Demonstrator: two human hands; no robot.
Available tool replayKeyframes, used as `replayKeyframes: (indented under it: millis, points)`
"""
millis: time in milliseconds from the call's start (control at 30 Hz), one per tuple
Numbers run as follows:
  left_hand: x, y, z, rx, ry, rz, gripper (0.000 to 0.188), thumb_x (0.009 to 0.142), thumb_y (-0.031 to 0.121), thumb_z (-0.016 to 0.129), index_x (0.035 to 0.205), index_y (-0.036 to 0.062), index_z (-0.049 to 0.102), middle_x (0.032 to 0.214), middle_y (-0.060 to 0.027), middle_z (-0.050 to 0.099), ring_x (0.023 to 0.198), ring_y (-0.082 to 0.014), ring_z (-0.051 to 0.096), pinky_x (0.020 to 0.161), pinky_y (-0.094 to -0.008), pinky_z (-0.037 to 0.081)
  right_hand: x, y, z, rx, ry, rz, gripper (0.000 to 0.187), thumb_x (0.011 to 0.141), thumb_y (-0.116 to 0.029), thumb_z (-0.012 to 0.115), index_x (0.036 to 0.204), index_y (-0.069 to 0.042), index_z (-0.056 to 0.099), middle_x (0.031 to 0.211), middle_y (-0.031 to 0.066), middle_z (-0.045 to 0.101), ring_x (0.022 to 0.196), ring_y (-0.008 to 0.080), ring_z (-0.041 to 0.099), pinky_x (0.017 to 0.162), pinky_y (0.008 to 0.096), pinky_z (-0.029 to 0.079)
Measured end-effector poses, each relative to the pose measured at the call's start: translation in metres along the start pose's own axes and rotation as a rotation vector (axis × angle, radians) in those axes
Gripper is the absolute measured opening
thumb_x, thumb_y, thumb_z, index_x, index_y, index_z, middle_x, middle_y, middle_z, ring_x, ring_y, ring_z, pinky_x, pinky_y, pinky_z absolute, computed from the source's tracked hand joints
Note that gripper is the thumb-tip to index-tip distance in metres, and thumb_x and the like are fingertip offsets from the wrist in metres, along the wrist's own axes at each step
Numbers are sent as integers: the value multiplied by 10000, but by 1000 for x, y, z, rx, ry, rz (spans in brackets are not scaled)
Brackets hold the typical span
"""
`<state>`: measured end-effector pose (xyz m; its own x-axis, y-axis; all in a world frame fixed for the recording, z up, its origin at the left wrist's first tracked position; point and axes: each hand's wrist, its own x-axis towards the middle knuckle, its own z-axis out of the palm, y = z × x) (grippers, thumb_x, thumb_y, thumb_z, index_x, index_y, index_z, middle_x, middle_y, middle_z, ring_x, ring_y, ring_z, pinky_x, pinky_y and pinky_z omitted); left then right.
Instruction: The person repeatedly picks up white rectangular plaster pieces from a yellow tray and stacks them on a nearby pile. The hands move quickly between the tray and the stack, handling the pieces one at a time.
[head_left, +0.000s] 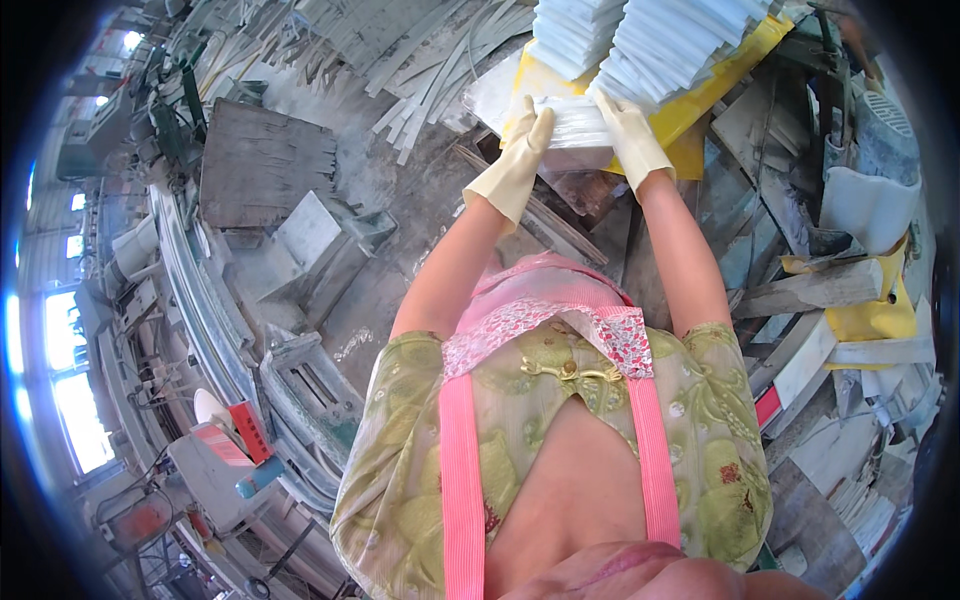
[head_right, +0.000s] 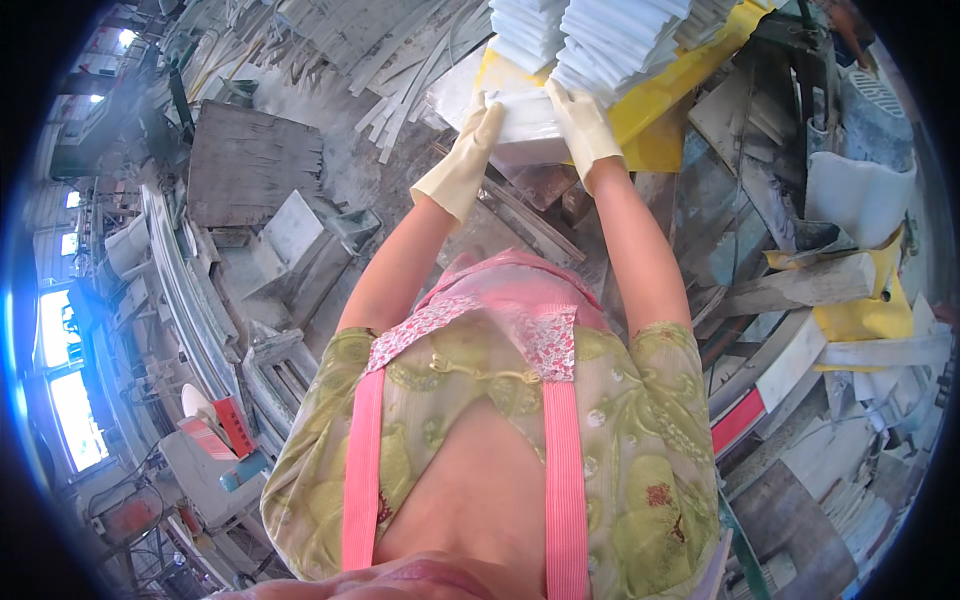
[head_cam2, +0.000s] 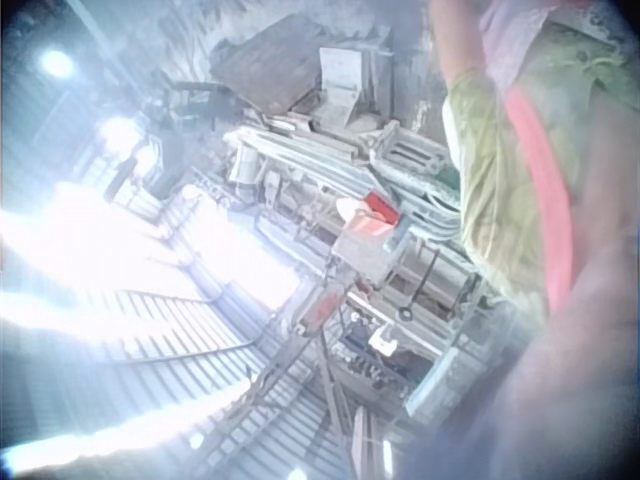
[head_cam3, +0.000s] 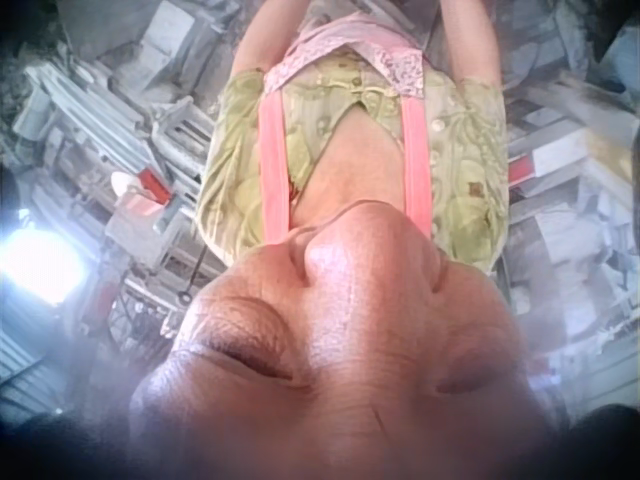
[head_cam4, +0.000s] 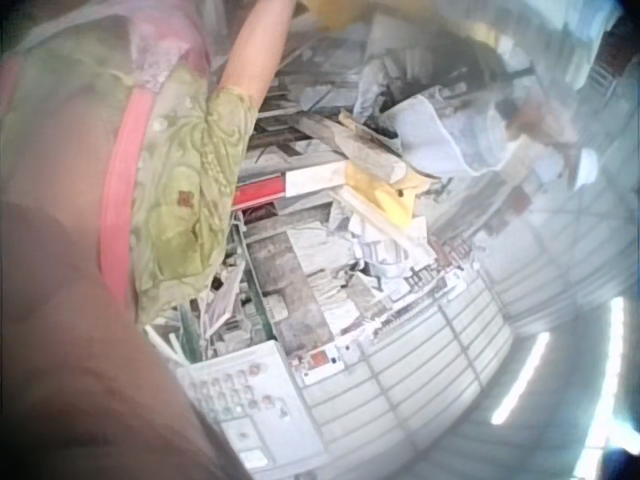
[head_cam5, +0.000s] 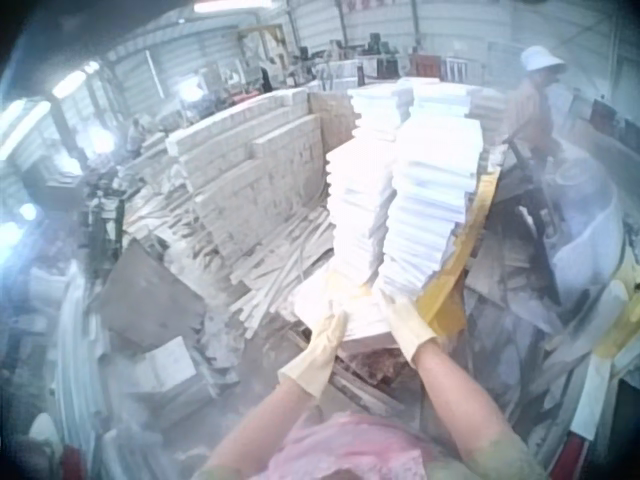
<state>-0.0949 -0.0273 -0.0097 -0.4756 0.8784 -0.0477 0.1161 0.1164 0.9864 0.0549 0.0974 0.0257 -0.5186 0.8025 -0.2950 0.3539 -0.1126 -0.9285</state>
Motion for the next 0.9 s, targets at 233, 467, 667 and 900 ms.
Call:
replayKeyframes:
  millis: [233,467,667,900]
  points:
    - [-7,6,11,-66,87,-6,787,1031,512,471,1555,-63,357,1593,-276,374,1509,-363,317,1224,-403,242,1,5,8,-67,136,-132,554,998,-503,543,1130,8,712,1150,192,709,1063,322,650,970,412,462]
    - [-13,9,14,-205,84,25,690,1043,540,500,1404,-48,524,1354,-162,578,1269,-241,498,1086,-363,372,-23,-36,-11,-1058,122,-944,1079,644,-357,896,1539,-26,392,1540,198,482,1432,342,455,1225,474,315]
    - [-9,16,15,-135,101,37,705,1037,551,505,1438,-28,517,1411,-185,570,1307,-258,507,1102,-378,374,-2,-57,6,-1228,-325,-916,1023,639,-222,915,1505,-8,416,1457,225,525,1308,393,541,1101,444,457]
    - [0,-17,23,201,95,291,397,994,191,557,1347,9,552,1374,-355,530,1316,-492,512,1123,-490,414,17,-36,3,-1164,-399,-956,1023,612,-252,935,1468,-30,420,1235,253,622,1142,445,609,975,510,507]
